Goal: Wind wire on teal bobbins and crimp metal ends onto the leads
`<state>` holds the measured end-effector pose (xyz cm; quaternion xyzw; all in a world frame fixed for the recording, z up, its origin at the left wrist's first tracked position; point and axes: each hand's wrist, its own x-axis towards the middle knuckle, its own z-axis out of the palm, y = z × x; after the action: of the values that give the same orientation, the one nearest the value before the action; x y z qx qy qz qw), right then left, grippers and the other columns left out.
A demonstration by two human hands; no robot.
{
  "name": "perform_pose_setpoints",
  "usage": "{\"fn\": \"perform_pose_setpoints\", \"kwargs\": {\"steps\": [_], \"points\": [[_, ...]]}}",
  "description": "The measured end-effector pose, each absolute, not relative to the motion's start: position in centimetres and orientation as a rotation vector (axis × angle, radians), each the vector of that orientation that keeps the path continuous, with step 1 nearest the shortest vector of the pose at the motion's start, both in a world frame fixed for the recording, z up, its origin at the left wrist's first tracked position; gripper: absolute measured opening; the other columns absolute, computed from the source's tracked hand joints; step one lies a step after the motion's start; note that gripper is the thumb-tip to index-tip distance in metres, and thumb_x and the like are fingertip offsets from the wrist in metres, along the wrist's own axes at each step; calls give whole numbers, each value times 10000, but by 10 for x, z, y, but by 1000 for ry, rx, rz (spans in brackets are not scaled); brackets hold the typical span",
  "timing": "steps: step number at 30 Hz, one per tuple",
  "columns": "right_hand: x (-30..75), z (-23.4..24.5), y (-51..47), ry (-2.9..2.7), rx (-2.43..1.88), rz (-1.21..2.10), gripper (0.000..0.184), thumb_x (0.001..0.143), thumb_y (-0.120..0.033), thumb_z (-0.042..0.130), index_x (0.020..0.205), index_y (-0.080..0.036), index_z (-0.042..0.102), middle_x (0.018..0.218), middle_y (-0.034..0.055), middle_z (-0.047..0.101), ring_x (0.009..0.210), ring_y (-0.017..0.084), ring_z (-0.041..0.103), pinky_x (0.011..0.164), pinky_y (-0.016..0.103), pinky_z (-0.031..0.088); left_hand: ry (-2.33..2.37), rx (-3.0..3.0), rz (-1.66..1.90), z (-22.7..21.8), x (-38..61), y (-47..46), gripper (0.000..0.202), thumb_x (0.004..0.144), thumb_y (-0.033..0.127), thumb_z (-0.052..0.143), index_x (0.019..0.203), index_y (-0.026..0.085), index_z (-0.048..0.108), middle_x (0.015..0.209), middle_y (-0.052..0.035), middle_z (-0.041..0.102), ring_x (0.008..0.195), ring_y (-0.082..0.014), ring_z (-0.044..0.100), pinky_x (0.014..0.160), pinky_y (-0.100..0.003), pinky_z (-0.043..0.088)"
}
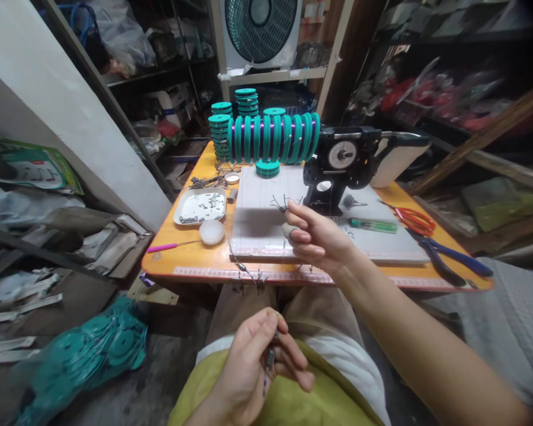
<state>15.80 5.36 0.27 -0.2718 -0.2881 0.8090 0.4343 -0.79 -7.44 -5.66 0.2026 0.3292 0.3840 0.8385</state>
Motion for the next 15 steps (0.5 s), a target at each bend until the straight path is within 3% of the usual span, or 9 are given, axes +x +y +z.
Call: {"fn": "perform_pose_setpoints", "kwargs": {"steps": [15], "points": [[159,2,54,-722,-697,2006,473,917,-421,550,561,-187,346,410,-71,426,227,8,236,218,94,169,662,407,805,-79,-21,-85,293,876,415,598,807,140,525,618,-75,711,488,-181,683,500,-238,540]]}}
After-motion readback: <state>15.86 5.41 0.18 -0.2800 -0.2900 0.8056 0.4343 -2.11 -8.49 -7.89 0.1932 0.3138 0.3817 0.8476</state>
